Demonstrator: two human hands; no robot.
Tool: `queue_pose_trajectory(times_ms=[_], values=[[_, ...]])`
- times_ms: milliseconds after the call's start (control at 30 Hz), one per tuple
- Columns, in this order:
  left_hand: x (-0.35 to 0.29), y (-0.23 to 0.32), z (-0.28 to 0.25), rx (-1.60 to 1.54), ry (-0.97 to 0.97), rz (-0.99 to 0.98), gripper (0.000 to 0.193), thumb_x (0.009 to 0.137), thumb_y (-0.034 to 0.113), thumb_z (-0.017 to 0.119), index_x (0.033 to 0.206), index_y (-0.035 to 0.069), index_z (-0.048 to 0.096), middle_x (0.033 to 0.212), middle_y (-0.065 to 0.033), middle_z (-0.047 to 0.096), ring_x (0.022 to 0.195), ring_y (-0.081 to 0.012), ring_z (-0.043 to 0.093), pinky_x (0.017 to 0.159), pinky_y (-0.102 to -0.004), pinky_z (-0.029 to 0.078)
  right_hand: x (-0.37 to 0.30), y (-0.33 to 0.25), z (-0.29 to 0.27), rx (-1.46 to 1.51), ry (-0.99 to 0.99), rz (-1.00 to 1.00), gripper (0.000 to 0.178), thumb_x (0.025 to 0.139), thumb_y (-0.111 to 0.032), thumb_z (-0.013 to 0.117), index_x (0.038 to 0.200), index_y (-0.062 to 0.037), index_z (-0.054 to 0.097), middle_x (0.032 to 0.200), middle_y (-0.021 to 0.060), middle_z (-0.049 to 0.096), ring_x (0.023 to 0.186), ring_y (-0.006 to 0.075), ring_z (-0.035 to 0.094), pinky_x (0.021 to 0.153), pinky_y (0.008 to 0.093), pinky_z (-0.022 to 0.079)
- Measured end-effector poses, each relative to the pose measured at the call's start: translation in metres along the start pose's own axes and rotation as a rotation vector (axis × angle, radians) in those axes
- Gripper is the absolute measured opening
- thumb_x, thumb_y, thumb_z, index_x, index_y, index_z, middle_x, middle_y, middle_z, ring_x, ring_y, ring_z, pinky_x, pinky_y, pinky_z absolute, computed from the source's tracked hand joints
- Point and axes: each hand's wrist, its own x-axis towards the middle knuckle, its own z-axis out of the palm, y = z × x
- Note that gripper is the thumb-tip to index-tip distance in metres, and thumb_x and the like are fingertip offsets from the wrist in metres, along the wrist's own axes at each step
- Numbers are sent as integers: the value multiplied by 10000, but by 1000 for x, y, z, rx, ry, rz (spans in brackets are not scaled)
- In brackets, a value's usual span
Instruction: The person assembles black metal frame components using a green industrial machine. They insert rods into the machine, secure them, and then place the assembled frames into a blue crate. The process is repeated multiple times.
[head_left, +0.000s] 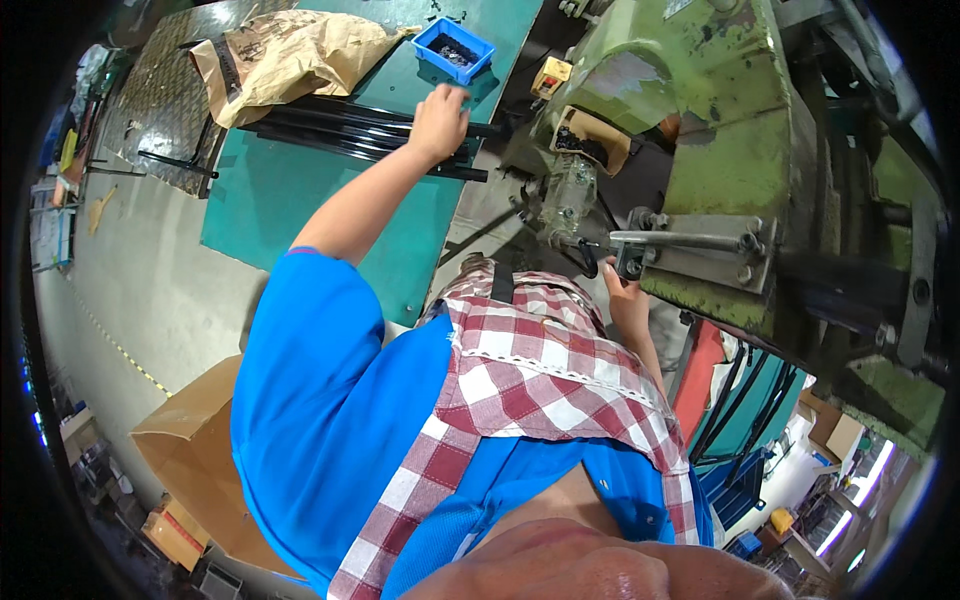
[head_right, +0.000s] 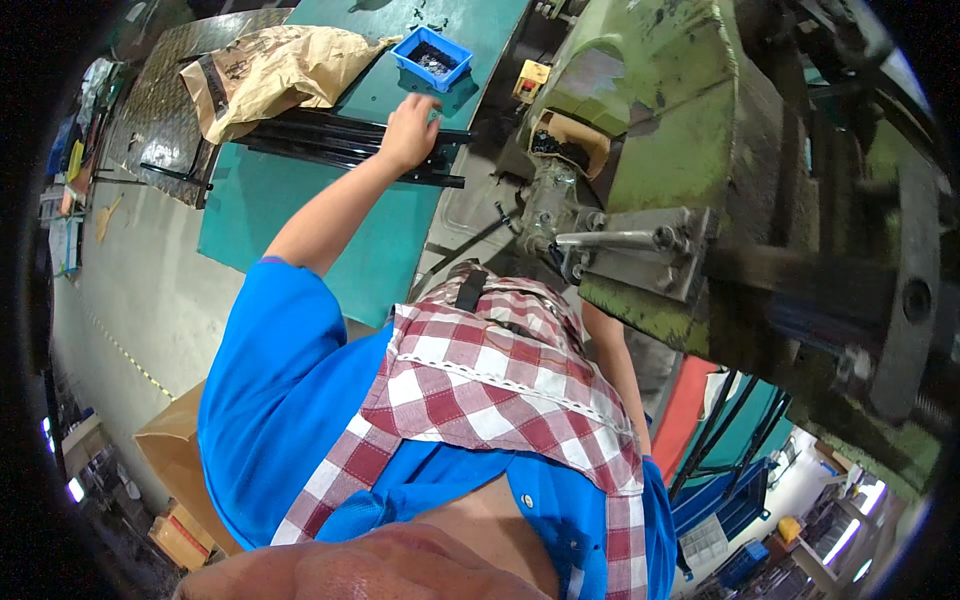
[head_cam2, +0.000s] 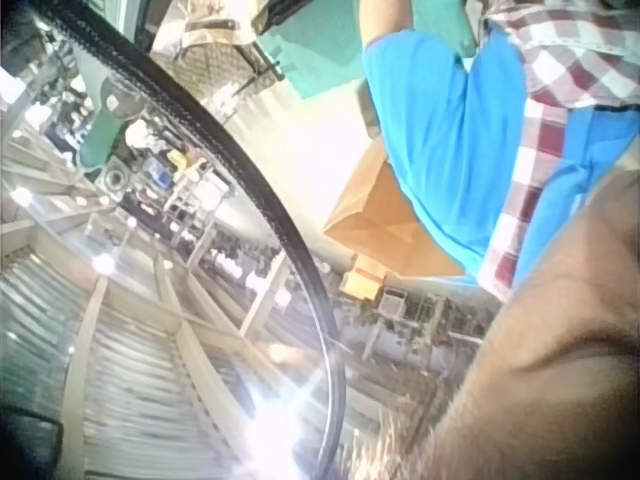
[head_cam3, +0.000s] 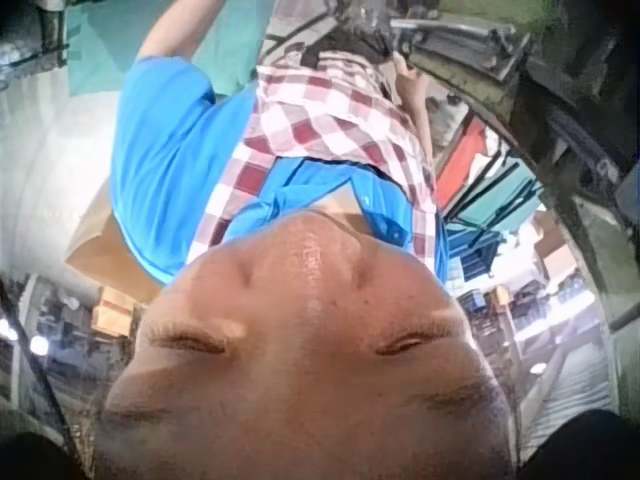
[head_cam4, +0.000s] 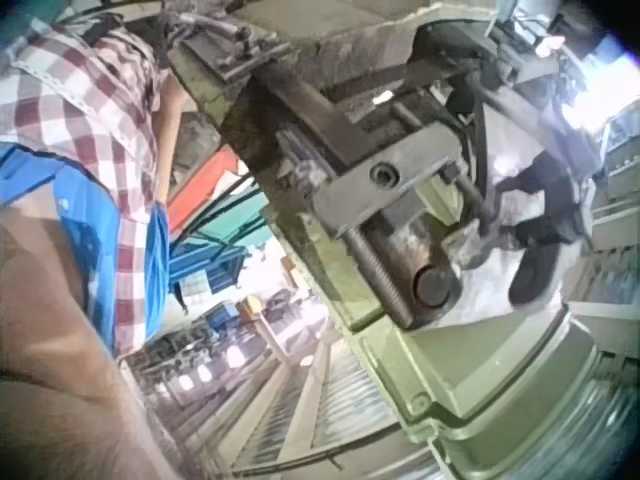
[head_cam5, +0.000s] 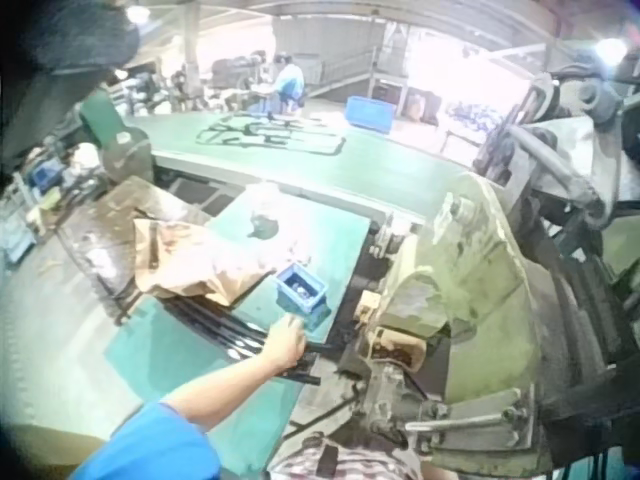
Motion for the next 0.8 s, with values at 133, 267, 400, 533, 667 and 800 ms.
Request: queue_pose_trajectory(times_ms=[133,267,400,533,667,800], values=[[-56,-35,-42,327,-234,241,177,796,112,533,967,101,579,967,-86,551,974,-265,538,858,-391,402,-18,18,0,-2,56,23,171,884,-144,607,1000,-18,610,915,58,642,844,162,589,778,302,450],[-91,-72,-48,451,-259,281,176,801,103,519,971,108,566,980,-59,541,1010,-231,521,899,-377,383,-18,38,-6,68,5,17,204,901,-168,595,1032,-12,593,943,81,644,869,181,599,802,319,452],[-96,-65,-49,611,-363,205,197,813,109,524,1009,116,543,1004,-45,526,1044,-216,500,919,-373,376,-10,43,-11,-30,-64,-78,226,903,-169,602,1058,-5,584,961,87,644,883,184,597,801,319,452],[-103,-59,-47,505,-309,204,202,823,112,510,1021,112,551,1008,-49,530,1069,-214,490,964,-400,347,6,24,-18,-56,-77,-155,219,899,-156,604,1044,7,591,967,91,646,873,185,599,778,315,459],[-105,-3,-68,278,-306,316,296,713,70,614,1000,94,546,1023,-60,543,1104,-229,493,1027,-426,300,14,-13,-20,96,-66,-54,152,878,-114,607,959,13,621,932,85,640,821,172,601,739,299,467],[-111,54,-67,74,-368,425,286,691,87,638,957,78,534,875,-74,550,957,-251,557,1017,-456,319,23,-64,-25,164,-123,-13,118,832,-62,631,942,-20,624,851,82,599,821,204,607,741,290,475]])
